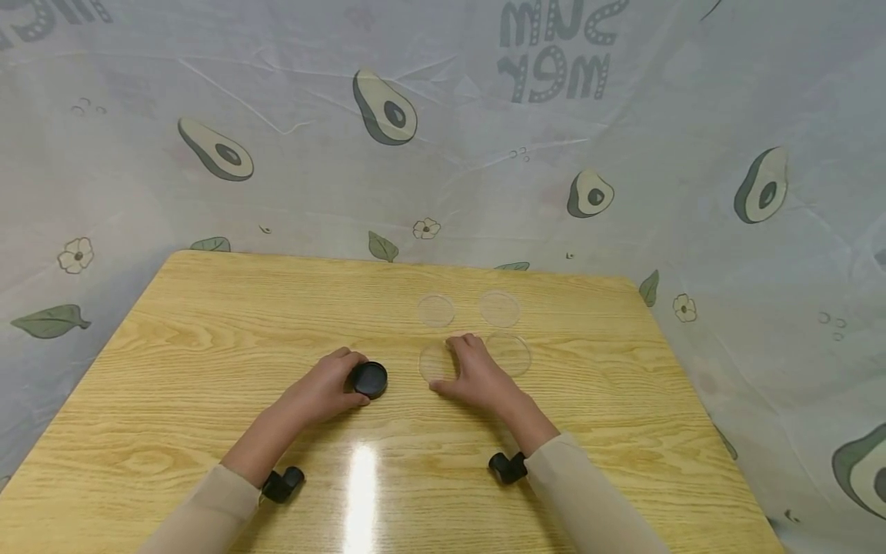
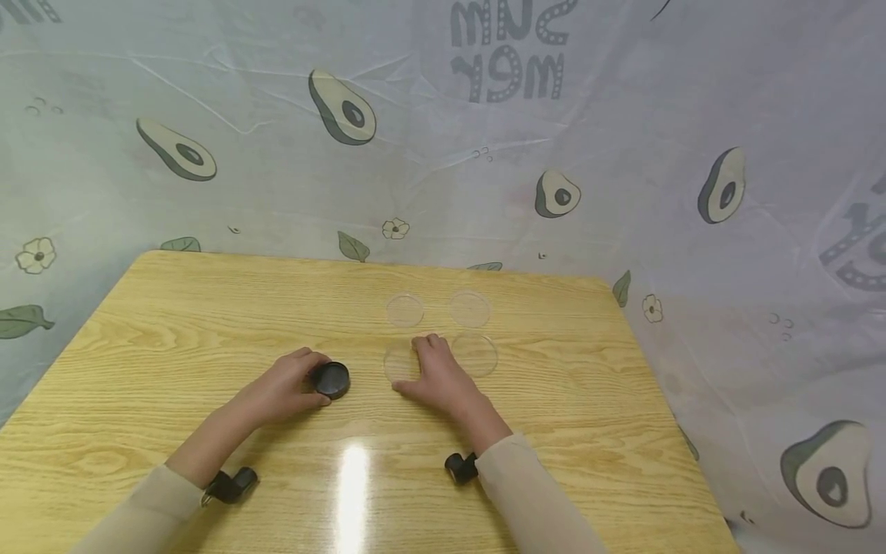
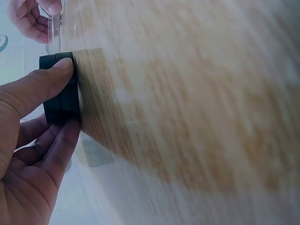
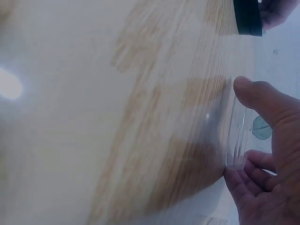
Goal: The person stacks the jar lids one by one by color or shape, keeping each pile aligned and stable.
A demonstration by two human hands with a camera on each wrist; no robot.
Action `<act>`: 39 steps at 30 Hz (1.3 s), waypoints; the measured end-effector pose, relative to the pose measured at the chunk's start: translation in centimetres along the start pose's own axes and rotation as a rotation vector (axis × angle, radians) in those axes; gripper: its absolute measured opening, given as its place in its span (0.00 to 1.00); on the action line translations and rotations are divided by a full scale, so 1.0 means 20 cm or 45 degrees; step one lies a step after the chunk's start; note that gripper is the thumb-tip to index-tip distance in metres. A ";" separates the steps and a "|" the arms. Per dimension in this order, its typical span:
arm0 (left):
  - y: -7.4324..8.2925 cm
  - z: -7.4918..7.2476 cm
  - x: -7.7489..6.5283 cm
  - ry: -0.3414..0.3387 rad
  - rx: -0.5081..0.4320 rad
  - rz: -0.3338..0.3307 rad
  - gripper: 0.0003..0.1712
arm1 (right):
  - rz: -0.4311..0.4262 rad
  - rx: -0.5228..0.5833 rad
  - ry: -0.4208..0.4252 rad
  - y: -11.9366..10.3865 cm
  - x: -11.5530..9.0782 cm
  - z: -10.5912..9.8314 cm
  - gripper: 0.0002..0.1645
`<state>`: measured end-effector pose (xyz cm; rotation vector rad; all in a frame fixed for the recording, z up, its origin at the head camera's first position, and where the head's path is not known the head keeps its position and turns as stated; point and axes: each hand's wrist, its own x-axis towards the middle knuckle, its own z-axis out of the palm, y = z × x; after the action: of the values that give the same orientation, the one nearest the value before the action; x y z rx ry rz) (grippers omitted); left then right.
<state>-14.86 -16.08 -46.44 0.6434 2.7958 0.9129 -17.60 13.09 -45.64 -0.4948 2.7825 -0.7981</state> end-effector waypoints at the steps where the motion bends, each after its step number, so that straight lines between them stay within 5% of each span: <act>1: 0.00 0.00 0.00 0.002 0.001 0.001 0.32 | 0.000 0.001 0.000 0.00 0.00 0.00 0.51; 39: -0.01 -0.01 -0.01 -0.001 -0.009 0.006 0.32 | -0.079 -0.028 0.005 0.00 -0.16 0.03 0.48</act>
<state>-14.85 -16.33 -46.46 0.6499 2.7904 0.9226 -14.47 14.00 -45.85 -0.5866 2.7950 -0.7831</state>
